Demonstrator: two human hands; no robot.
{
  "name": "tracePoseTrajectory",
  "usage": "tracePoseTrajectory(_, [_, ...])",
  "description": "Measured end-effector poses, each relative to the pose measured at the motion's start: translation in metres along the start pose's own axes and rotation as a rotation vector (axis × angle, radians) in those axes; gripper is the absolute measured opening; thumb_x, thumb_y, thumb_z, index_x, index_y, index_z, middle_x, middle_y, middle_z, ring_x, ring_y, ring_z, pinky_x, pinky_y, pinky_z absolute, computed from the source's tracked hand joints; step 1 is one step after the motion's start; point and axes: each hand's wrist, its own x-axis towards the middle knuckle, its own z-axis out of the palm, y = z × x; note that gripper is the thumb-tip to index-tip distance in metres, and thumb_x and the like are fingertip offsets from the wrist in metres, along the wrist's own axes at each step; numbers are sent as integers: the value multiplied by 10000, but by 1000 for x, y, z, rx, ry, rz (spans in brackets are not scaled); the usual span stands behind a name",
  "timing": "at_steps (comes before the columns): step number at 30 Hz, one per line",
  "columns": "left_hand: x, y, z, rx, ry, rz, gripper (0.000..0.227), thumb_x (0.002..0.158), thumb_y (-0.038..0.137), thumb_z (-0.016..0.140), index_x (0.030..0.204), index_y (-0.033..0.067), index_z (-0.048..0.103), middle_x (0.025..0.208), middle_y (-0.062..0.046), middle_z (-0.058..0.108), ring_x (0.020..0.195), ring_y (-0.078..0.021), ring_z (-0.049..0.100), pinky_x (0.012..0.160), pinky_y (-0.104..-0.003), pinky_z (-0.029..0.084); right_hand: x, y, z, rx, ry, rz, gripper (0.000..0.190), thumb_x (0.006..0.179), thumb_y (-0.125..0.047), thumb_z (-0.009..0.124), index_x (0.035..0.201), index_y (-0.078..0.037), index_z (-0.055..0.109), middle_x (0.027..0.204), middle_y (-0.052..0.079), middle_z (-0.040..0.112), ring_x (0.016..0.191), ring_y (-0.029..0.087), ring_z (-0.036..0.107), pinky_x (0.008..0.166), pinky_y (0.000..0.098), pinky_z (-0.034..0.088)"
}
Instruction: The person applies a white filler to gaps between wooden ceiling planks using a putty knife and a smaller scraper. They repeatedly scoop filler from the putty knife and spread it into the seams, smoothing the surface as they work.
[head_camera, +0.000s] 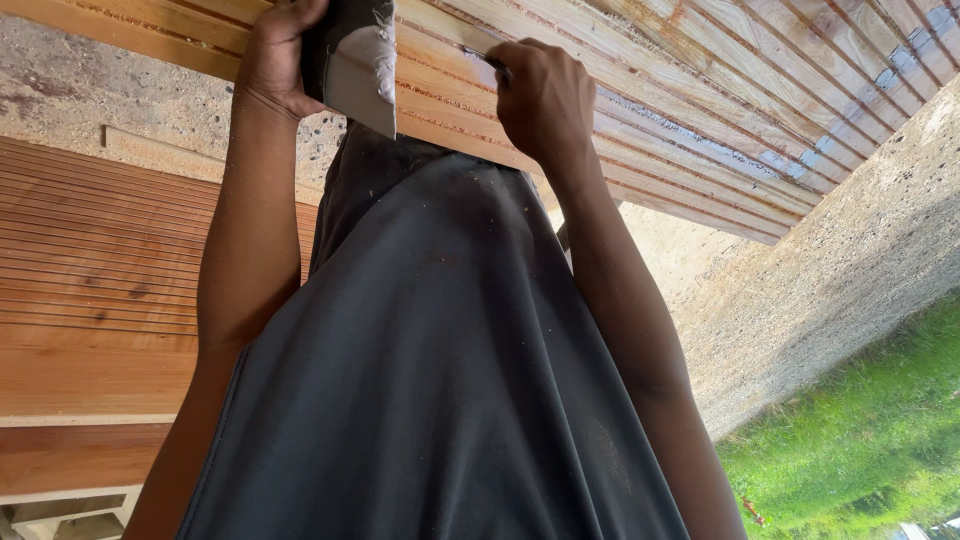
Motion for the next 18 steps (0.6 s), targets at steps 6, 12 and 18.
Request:
tracePoseTrajectory(6, [-3,1,0,-23,-9,37,377,1071,255,730,1383,57,656,1273,-83,713,1162,-217,703,1029,-389,602,26,20,-25,219,-255,-200,199,932,-53,739,1110,-101,816,879,112,779,725,209,725,655,374,558])
tracePoseTrajectory(12, [-9,3,-1,-38,-35,42,318,1104,247,725,1347,61,639,1279,-63,703,1161,-205,698,1029,-369,594,-62,91,-71,166,-141,4,196,999,-67,711,1171,-117,790,1131,96,774,909,229,759,748,354,582])
tracePoseTrajectory(18, [-4,5,4,4,-10,16,353,1103,276,722,1348,36,641,1279,-75,706,1164,-201,698,1038,-352,587,-113,108,-45,28,-55,251,196,953,-90,717,1095,-192,808,1066,-1,787,745,219,711,602,367,519])
